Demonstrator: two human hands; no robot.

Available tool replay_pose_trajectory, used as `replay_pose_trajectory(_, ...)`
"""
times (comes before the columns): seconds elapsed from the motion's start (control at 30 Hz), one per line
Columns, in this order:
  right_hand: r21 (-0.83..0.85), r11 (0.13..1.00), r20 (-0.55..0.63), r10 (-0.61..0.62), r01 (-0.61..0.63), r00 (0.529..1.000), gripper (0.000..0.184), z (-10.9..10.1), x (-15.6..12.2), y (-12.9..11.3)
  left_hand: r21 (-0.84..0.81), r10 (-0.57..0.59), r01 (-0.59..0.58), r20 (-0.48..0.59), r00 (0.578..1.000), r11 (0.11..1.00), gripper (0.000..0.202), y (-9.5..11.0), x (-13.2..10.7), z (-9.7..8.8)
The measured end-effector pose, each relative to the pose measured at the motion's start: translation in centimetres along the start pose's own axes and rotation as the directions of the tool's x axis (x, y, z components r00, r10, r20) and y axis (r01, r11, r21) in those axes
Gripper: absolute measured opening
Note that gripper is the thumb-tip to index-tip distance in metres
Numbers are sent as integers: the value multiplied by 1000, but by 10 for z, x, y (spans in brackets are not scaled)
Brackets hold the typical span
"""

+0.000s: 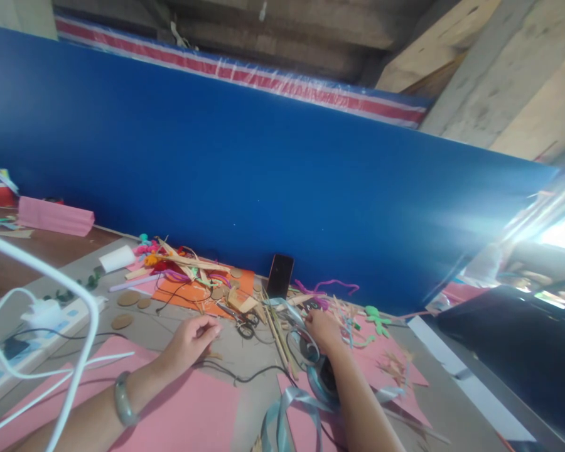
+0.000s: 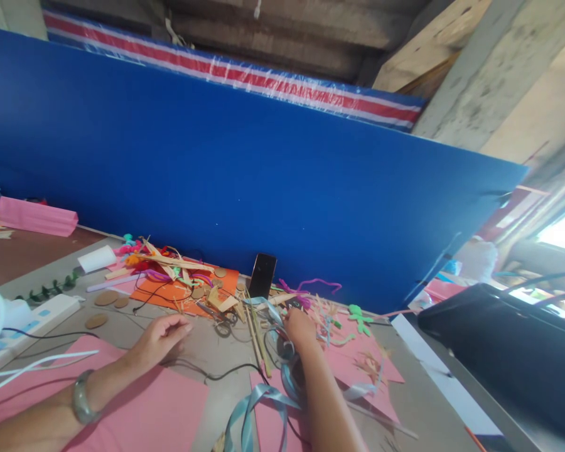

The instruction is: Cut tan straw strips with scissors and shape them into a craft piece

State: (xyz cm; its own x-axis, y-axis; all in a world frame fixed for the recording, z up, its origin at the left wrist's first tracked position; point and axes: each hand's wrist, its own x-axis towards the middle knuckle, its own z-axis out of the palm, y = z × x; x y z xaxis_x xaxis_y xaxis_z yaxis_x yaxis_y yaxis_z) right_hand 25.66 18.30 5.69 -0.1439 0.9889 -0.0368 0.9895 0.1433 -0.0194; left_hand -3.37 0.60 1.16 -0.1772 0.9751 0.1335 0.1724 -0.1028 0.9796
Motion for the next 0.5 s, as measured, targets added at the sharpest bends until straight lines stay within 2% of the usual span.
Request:
replay_pose_trajectory(0.33,-11,1000,77,-1,2,997,27,6,4,1,11,-21,21,3,1000,1000,28,-4,1,1)
replay_pose_trajectory(0.5,55,997,23,-50,48,999,18,4,1,-1,75,5,-4,-3,1000,997,27,-3,1,1)
